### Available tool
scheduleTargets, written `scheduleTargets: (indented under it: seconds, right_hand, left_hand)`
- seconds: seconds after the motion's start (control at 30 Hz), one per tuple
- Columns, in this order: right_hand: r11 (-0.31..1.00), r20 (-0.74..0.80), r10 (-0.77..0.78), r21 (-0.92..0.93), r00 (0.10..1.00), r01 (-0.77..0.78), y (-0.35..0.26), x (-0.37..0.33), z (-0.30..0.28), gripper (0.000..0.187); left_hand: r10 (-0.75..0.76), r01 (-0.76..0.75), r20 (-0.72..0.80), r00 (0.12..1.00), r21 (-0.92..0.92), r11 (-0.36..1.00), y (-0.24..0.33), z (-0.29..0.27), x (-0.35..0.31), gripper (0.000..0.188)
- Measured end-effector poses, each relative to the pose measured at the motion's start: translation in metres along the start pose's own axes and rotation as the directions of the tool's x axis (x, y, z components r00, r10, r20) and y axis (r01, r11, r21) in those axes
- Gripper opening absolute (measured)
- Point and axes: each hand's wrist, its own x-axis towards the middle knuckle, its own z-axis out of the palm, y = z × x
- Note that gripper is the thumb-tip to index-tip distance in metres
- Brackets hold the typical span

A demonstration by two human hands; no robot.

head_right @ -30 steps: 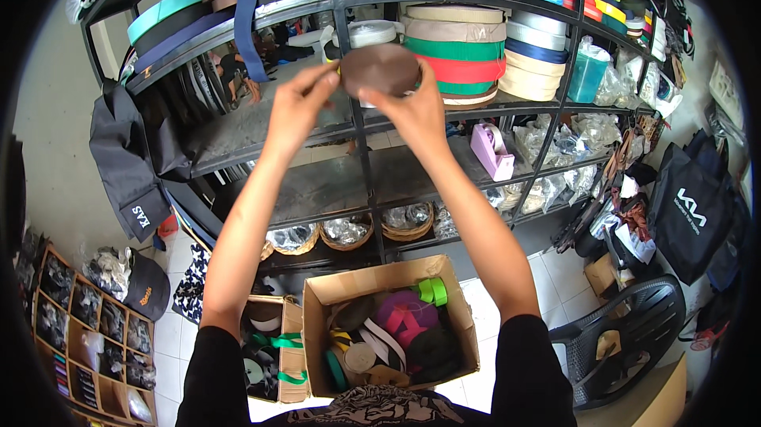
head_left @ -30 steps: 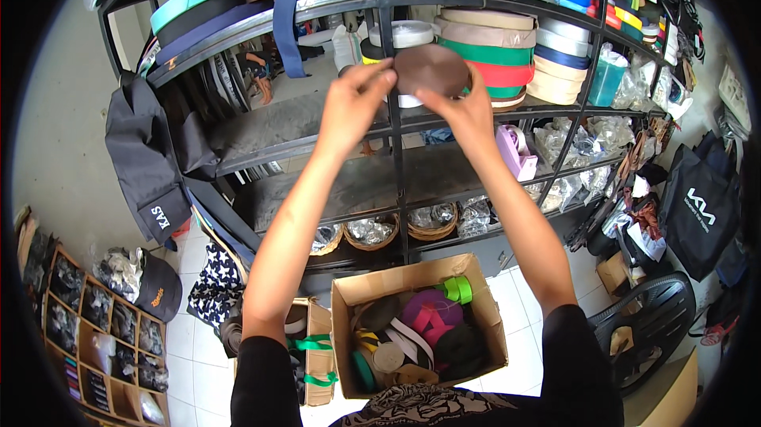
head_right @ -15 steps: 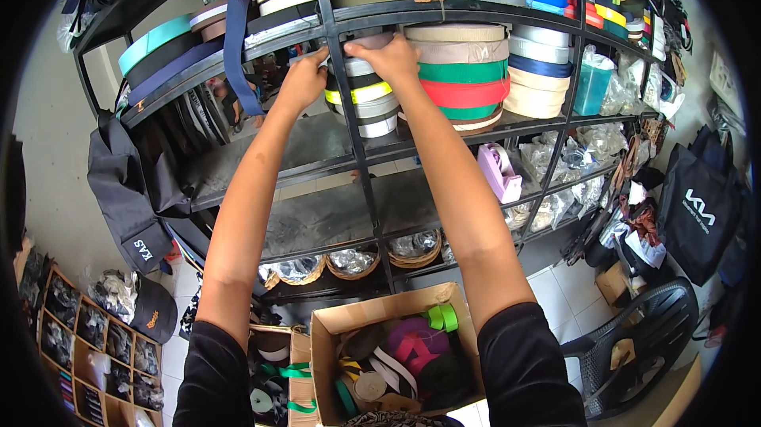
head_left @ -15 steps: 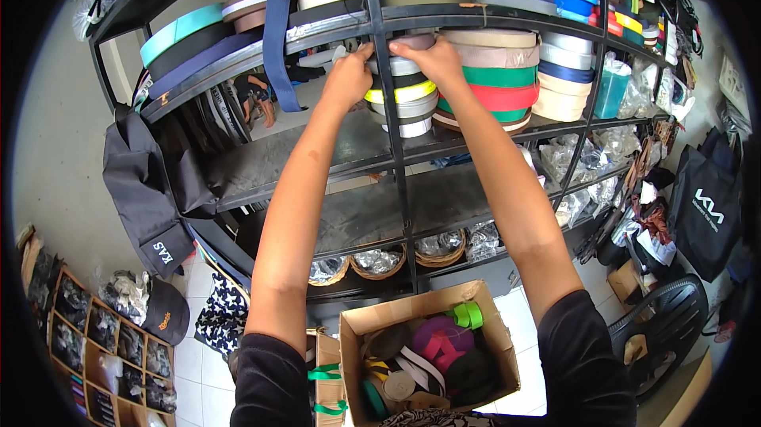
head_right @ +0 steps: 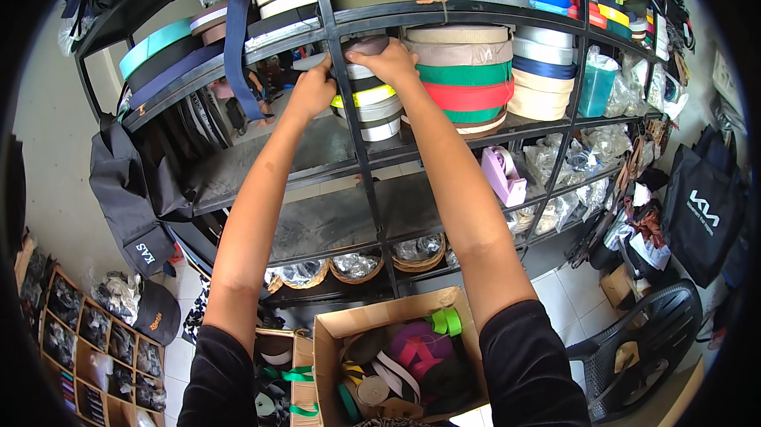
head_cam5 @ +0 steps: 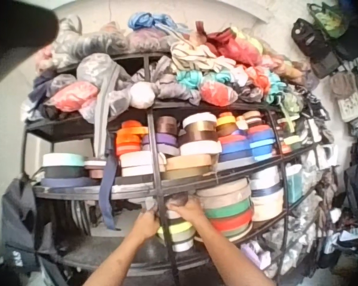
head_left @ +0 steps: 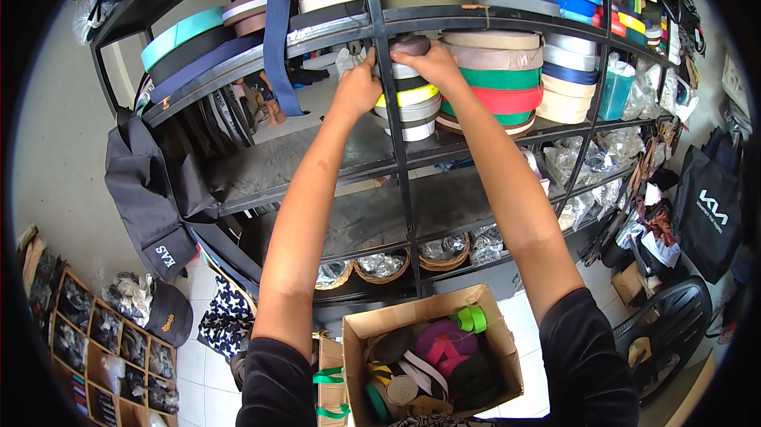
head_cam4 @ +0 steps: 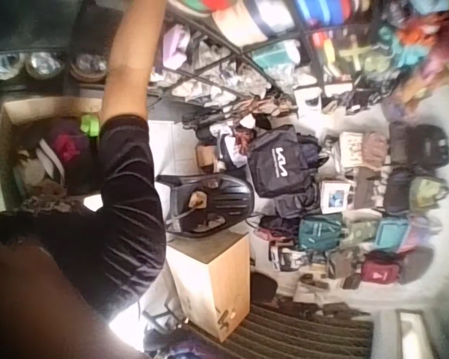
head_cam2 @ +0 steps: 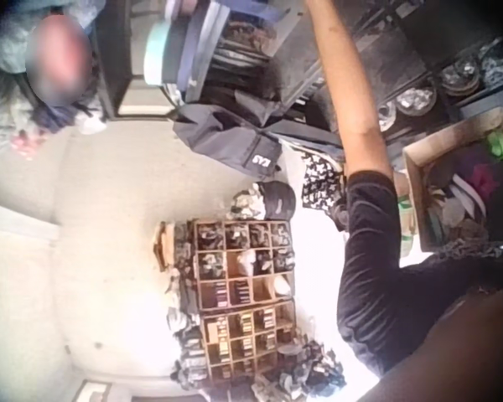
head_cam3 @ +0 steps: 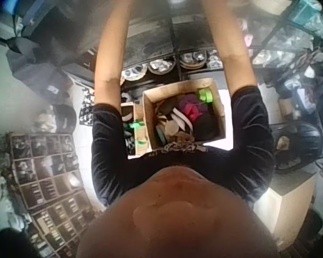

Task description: The person picks up rolls of ribbon from a cardboard box, unrolls a short section of each roll by hand to check it, and then places the rolls onto shelves in a storage room.

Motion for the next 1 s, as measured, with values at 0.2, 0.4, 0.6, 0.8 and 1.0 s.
scheduleTargets:
  seconds: [0.2, 0.4, 0.6, 0.8, 1.0]
  right_hand:
    - [0.999, -0.038, -0.034, -0.001, 0.999, 0.034, 0.026, 0.0, -0.013, 0.109]
    - [0.981, -0.309, -0.109, 0.118, 0.945, 0.152, 0.005, -0.085, -0.01, 0.069]
    - [0.914, 0.192, 0.1, 0.37, 0.976, -0.166, 0.086, -0.249, -0.057, 0.034]
    - [0.832, 0.795, 0.427, -0.158, 0.431, -0.532, 0.202, -0.495, -0.029, 0.031]
    - [0.735, 0.688, 0.671, -0.566, 0.277, -0.374, 0.214, -0.638, -0.018, 0.044]
  left_hand:
    - [-0.024, 0.023, -0.011, 1.0, -0.082, 0.996, 0.014, 0.007, -0.01, 0.063]
    - [0.022, -0.034, -0.307, 0.951, -0.034, 0.999, -0.027, -0.009, -0.055, 0.052]
    - [-0.214, 0.125, -0.12, 0.97, -0.508, 0.852, 0.012, -0.012, -0.207, 0.036]
    - [-0.592, 0.77, 0.514, 0.62, -0.257, 0.583, 0.003, 0.057, -0.461, 0.033]
    - [-0.479, 0.832, 0.749, 0.458, -0.172, 0.527, 0.068, 0.088, -0.596, 0.032]
